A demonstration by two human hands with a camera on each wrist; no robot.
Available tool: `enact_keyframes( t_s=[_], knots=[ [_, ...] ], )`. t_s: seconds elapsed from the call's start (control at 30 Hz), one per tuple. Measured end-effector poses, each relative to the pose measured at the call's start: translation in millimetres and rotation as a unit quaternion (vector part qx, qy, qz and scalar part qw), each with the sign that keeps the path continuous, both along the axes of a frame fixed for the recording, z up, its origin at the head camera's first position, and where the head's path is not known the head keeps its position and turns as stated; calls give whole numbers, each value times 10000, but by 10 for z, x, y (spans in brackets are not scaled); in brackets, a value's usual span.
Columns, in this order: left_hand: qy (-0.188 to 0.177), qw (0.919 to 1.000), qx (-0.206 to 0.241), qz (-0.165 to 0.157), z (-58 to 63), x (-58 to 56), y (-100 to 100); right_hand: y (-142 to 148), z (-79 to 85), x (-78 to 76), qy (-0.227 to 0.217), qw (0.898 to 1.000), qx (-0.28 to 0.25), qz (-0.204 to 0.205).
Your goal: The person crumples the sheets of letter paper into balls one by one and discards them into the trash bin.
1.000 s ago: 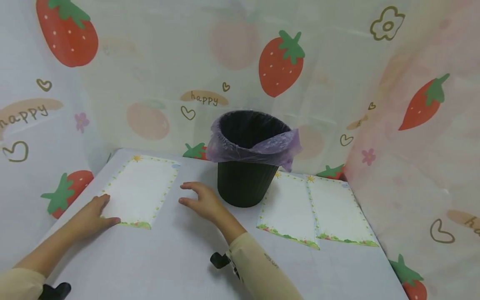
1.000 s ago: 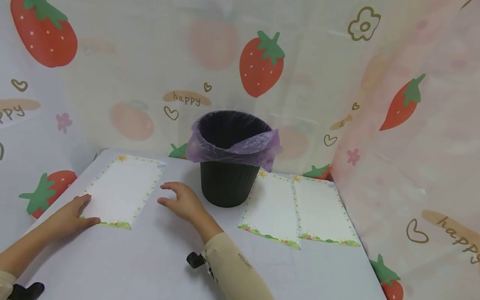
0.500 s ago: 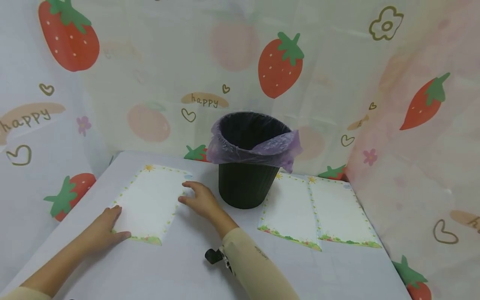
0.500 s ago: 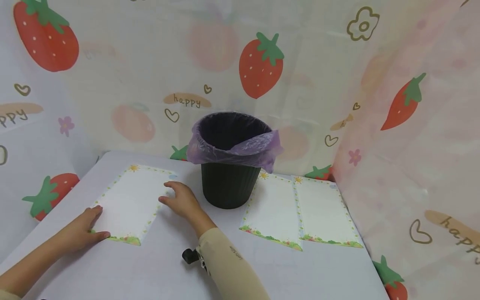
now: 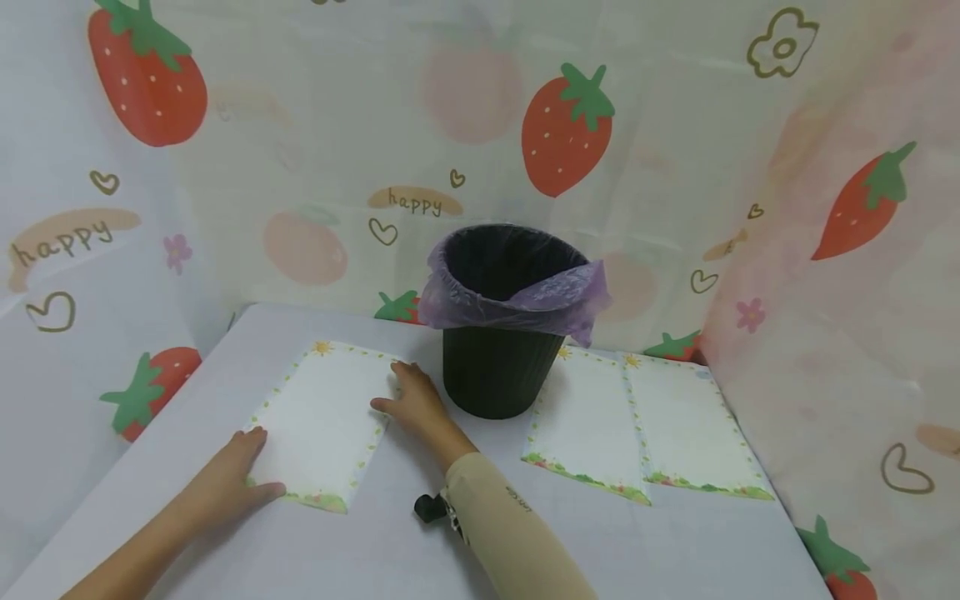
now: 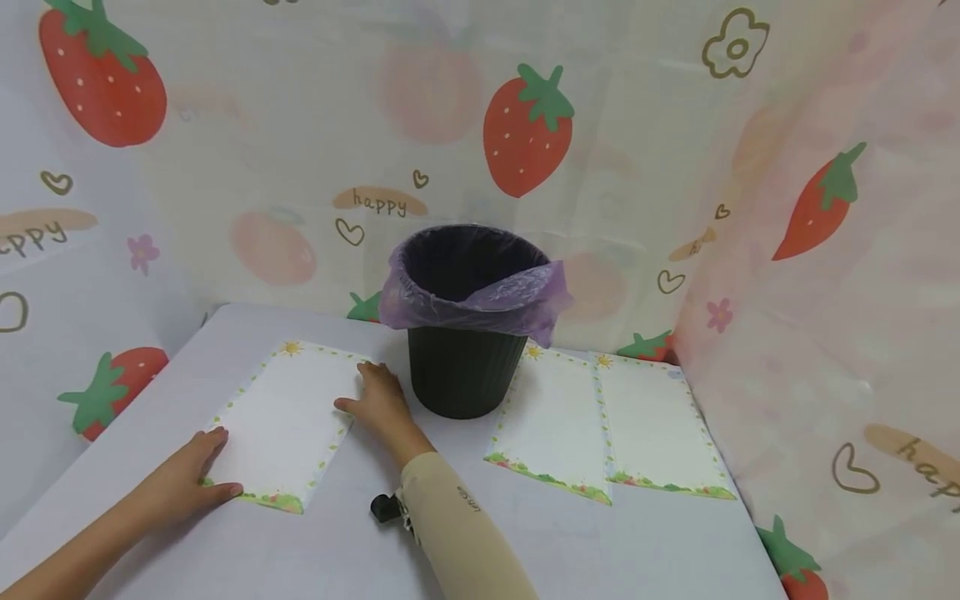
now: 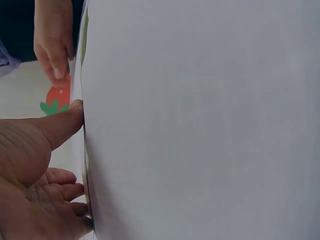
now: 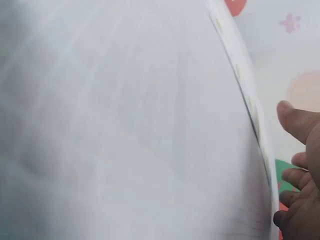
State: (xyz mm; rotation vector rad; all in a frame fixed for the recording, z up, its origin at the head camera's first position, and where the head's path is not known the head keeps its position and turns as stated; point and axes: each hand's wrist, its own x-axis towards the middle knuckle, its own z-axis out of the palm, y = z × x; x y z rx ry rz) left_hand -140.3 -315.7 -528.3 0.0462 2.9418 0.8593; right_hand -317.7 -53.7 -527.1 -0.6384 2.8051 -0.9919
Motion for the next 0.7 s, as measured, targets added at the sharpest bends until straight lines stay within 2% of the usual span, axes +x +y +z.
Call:
enact_keyframes(
  t_s=[0.1,0.3,0.5,0.57,0.7],
  knots=[
    [-24,10000,20,63,-7,50,64,3,-19,-6,-53,9996,270,-56],
    [-80,9995,-293,22,4,120,174,-1,-56,-24,153,9960,880,13],
    [97,9992,-329,-196,100,143,7,-44,-47,-13,206,9919,1254,60],
    [240,9988,-296,-294,114,124,-70,-49,-40,-12,202,9901,1390,80],
    [207,9991,-173,-329,95,62,-169,-51,-36,-23,237,9871,1582,102]
  ],
)
